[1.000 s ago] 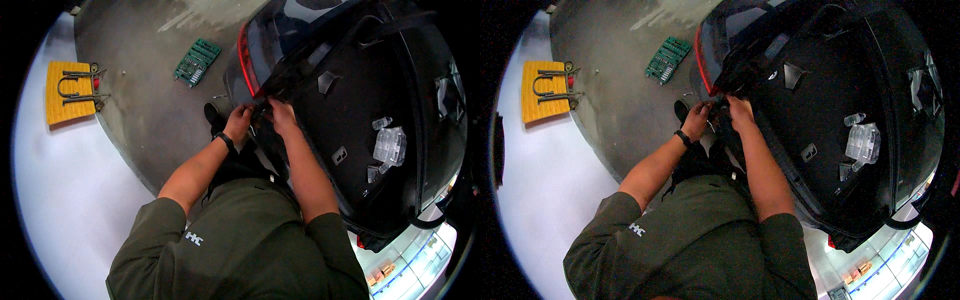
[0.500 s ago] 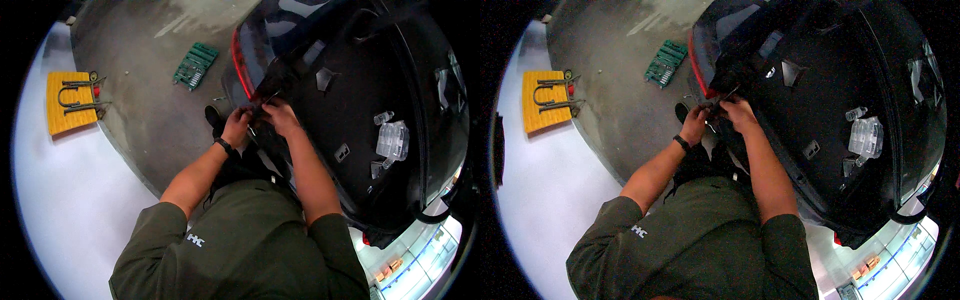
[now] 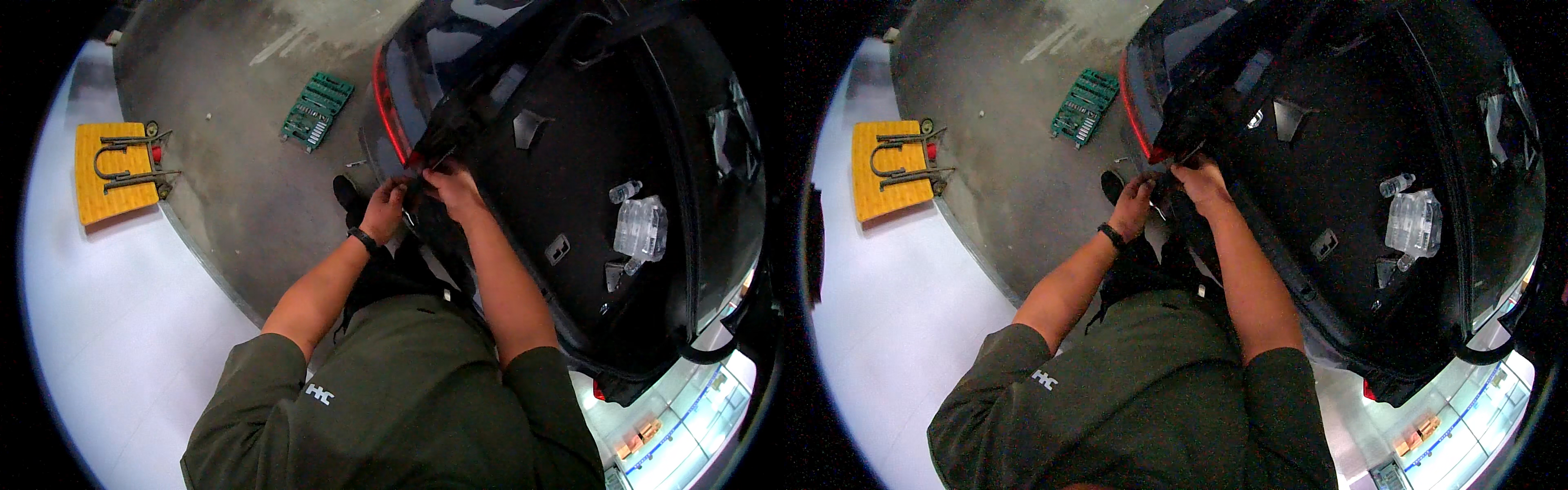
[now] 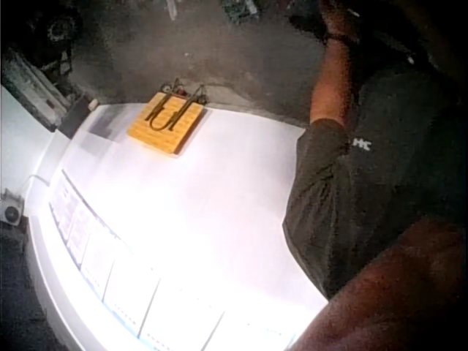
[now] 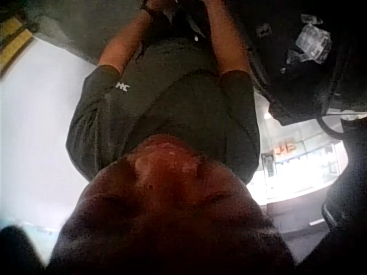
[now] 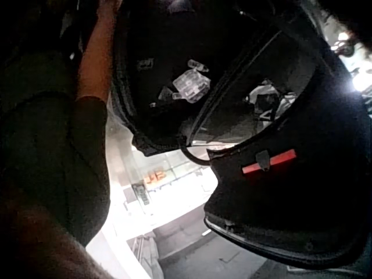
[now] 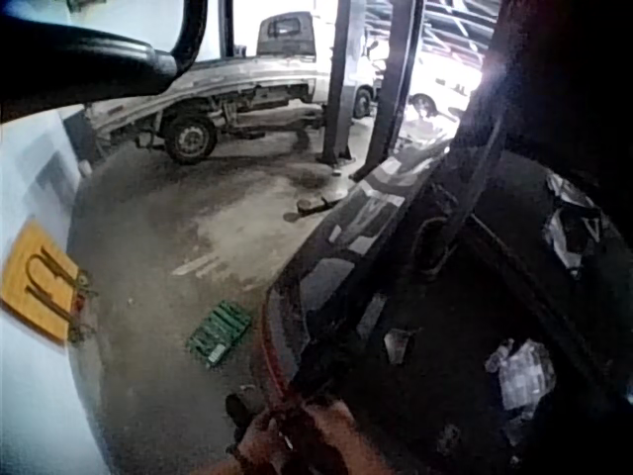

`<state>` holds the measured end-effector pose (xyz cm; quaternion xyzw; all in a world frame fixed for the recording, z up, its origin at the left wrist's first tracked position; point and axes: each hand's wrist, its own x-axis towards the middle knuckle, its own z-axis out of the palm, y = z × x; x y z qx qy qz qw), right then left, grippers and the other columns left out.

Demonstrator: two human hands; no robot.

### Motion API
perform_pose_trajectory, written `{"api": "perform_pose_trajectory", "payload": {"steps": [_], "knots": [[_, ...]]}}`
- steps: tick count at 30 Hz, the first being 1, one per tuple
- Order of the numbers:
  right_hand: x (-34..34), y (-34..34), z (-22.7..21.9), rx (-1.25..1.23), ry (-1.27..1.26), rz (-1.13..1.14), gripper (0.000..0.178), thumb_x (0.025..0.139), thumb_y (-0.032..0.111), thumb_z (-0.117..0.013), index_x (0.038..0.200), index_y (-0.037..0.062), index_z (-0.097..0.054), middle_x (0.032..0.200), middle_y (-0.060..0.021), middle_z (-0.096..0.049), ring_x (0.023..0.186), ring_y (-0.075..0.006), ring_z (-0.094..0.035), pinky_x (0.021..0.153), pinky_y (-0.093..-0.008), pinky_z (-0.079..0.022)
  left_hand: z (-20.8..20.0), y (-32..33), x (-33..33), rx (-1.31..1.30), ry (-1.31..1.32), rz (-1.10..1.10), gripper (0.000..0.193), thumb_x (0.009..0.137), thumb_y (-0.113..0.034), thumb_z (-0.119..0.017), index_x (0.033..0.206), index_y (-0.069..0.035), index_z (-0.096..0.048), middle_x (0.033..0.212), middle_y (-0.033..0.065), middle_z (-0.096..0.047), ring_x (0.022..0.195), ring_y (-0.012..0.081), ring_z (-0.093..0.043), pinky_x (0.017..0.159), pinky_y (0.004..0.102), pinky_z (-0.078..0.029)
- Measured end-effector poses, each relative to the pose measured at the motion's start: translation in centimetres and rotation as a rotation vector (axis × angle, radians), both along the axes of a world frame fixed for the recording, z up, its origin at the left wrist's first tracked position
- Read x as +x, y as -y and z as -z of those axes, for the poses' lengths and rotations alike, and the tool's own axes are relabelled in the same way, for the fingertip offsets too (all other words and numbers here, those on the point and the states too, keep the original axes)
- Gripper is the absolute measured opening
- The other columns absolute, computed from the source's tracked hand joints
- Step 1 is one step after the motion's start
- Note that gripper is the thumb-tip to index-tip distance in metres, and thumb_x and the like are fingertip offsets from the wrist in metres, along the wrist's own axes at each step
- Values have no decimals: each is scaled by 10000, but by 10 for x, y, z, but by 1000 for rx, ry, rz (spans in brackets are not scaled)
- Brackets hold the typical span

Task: The person uses a screwdriver to pry and unscrew a taillight assembly from a vehicle. They then walk to retrieve a green tool case, sit on the floor, assemble a ratchet with an extension, and continue prying at the light fixture until the unit is loosened.

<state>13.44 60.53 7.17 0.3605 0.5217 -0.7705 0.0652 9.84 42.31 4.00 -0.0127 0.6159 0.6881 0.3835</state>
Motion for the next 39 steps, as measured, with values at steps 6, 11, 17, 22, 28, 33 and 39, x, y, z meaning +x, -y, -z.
{"api": "perform_pose_trajectory", "payload": {"steps": [6,11,17,22,28,33,39], "knots": [[-2,8,8,272,143,-27,397,948,242,-718,1271,21,-650,1172,-90,-698,1030,-240,-659,885,-390,-525,-8,0,12,26,-74,-14,334,1049,-173,-567,1333,3,-571,1177,64,-645,1070,159,-599,947,305,-488],[-7,0,6,-233,122,274,190,1039,254,-589,1118,107,-680,1017,-26,-690,914,-186,-660,806,-375,-561,5,9,-6,-46,85,31,357,1014,-142,-607,1335,9,-569,1158,59,-640,1083,149,-584,948,304,-490],[-11,4,33,13,295,463,177,1039,246,-623,1101,89,-676,967,-40,-688,853,-193,-663,705,-353,-561,-22,-6,2,55,24,25,385,1000,-128,-622,1356,1,-552,1179,60,-627,1082,146,-583,935,303,-498],[-25,23,1,-71,320,551,191,1015,239,-670,1112,75,-672,958,-42,-687,800,-195,-652,642,-341,-545,-9,3,2,-58,-218,48,348,1008,-114,-607,1332,-1,-554,1149,62,-627,1042,150,-591,902,285,-499],[-12,8,-3,-200,198,493,196,1003,237,-678,1119,78,-674,930,-27,-674,812,-184,-629,693,-369,-543,-16,-2,-5,-79,-127,67,262,1039,-114,-551,1278,-5,-566,1027,18,-622,975,133,-569,849,284,-492],[-13,14,-5,-232,124,394,165,1001,236,-678,1096,101,-674,922,-9,-669,783,-156,-601,678,-346,-522,8,7,-7,33,-85,24,294,1029,-125,-572,1298,-7,-566,1067,25,-622,999,134,-575,876,294,-492],[-10,18,-4,-24,240,407,143,1001,236,-681,1075,114,-676,912,8,-657,775,-128,-582,642,-309,-477,-13,-3,0,-13,-138,47,318,1013,-122,-596,1312,-17,-571,1112,32,-622,1033,147,-584,911,294,-489]]}}
